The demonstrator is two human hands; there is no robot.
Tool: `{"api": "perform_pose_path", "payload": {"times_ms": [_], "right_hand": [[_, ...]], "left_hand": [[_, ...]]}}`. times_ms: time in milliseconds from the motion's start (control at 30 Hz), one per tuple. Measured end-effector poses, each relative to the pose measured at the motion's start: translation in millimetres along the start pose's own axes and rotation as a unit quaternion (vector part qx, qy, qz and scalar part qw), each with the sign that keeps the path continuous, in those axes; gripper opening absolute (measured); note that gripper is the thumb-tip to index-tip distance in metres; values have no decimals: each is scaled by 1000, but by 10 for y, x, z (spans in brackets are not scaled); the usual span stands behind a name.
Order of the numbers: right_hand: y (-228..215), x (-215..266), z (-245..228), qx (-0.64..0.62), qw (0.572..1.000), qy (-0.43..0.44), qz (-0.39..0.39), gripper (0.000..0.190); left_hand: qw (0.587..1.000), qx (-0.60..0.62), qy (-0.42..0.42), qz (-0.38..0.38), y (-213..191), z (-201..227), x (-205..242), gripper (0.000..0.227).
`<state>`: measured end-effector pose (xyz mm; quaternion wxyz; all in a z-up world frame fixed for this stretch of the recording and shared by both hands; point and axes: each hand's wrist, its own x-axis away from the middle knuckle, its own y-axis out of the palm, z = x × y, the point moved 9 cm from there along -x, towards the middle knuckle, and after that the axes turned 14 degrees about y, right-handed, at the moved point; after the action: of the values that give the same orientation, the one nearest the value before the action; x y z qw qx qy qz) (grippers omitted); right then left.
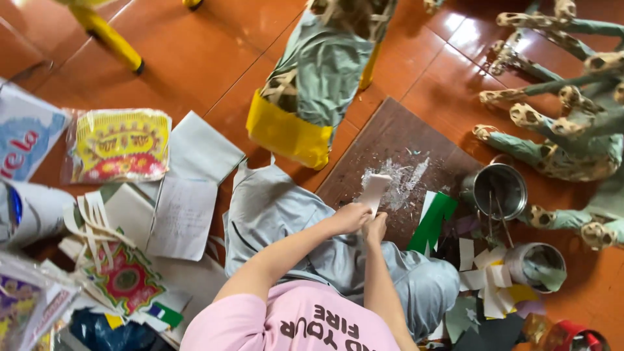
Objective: Applying colored paper and glue to a bamboo frame to construct a traditional craft figure.
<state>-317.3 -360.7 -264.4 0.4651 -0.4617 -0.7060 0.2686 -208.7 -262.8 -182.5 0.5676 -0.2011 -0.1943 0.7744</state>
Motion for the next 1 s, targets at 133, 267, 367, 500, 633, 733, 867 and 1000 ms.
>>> {"api": "perform_pose_path", "payload": {"times_ms": [133, 267, 367, 500, 633, 733, 867, 1000], "right_hand": [[-208, 37, -281, -15, 995, -97, -8, 26], [-799, 584, -986, 118, 946, -301, -16, 18], [-1267, 545, -1133, 174, 938, -298, -14, 19], [-1398, 209, -940, 370, 886, -278, -33, 17], [-1291, 422, -954, 359, 875, -317, -74, 21], [-1430, 409, -921, 414, 861, -291, -57, 21], [-1845, -79, -876, 436, 870, -231, -4, 24], [-2241, -931, -582, 445, 877, -160, 79, 30]], "left_hand": [[990, -61, 97, 87, -300, 328, -140, 41], [973, -182, 129, 56, -460, 382, -202, 59], [981, -176, 73, -40, -189, -245, -130, 47], [986, -37, 149, 58, -421, 91, -98, 48], [974, 29, 202, 95, -387, 466, -351, 62], [985, 20, 168, -26, 167, 130, -449, 47], [993, 59, 76, -68, 404, -265, -397, 31], [995, 81, 17, 49, 585, -662, -329, 33]]}}
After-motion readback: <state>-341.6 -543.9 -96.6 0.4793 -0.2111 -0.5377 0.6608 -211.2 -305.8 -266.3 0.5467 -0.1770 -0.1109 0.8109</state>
